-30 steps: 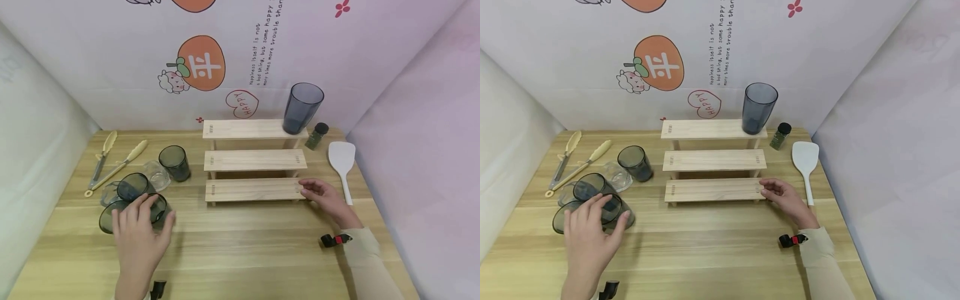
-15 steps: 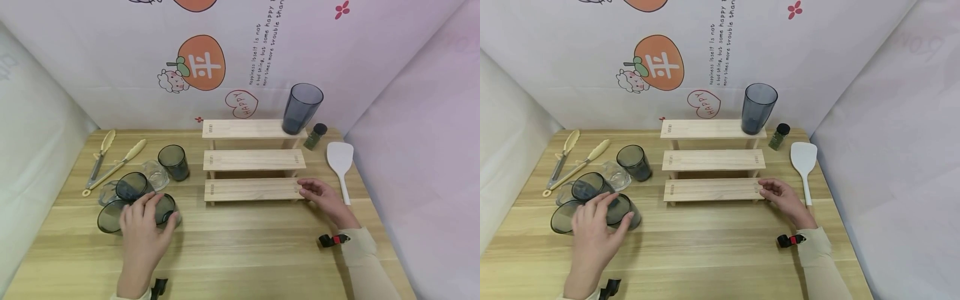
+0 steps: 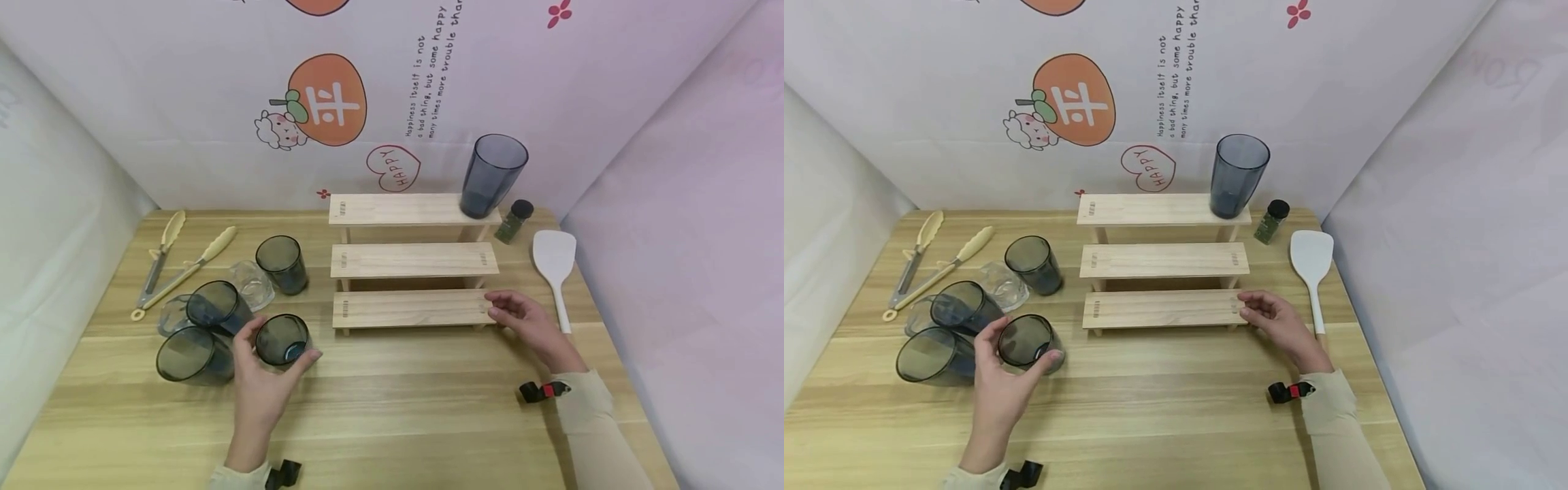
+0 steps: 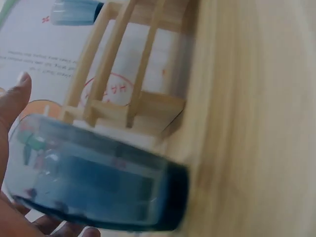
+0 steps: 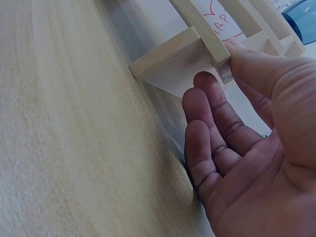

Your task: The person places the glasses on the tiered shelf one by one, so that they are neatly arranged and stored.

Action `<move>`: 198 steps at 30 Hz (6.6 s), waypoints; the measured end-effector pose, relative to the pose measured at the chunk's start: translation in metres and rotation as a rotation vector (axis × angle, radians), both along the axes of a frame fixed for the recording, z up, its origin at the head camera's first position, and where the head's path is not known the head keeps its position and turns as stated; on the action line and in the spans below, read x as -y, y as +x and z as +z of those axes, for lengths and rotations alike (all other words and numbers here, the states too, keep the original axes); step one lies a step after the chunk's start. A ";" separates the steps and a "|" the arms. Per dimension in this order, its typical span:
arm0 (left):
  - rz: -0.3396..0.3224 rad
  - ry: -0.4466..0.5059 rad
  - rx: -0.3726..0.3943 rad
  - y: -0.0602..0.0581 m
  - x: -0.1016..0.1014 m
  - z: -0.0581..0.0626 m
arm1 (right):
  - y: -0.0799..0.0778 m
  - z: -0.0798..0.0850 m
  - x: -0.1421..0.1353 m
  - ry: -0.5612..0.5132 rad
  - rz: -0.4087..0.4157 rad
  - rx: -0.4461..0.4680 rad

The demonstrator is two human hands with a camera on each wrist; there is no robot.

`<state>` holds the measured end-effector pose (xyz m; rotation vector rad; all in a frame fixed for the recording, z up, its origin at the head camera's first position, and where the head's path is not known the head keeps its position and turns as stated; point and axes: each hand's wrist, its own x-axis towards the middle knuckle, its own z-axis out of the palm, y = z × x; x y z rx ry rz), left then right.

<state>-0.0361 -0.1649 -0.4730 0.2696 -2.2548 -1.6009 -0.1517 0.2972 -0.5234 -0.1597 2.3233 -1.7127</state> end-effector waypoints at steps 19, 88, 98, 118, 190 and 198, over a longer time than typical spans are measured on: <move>-0.041 0.201 0.069 -0.002 -0.008 -0.016 | 0.001 0.003 0.001 0.002 0.006 0.017; -1.019 0.429 0.040 -0.276 -0.134 0.146 | 0.003 0.000 -0.007 -0.042 0.009 0.027; -1.026 0.462 0.039 -0.275 -0.138 0.143 | 0.001 0.001 -0.008 -0.040 0.023 0.017; -0.293 -0.418 -0.079 -0.154 -0.018 0.080 | 0.002 -0.003 -0.004 0.025 0.010 -0.013; -0.082 0.140 -0.013 -0.053 -0.007 -0.022 | 0.003 -0.005 -0.001 0.018 -0.014 -0.052; -0.060 0.207 -0.078 -0.061 -0.012 -0.023 | 0.004 -0.006 -0.001 0.016 -0.021 -0.052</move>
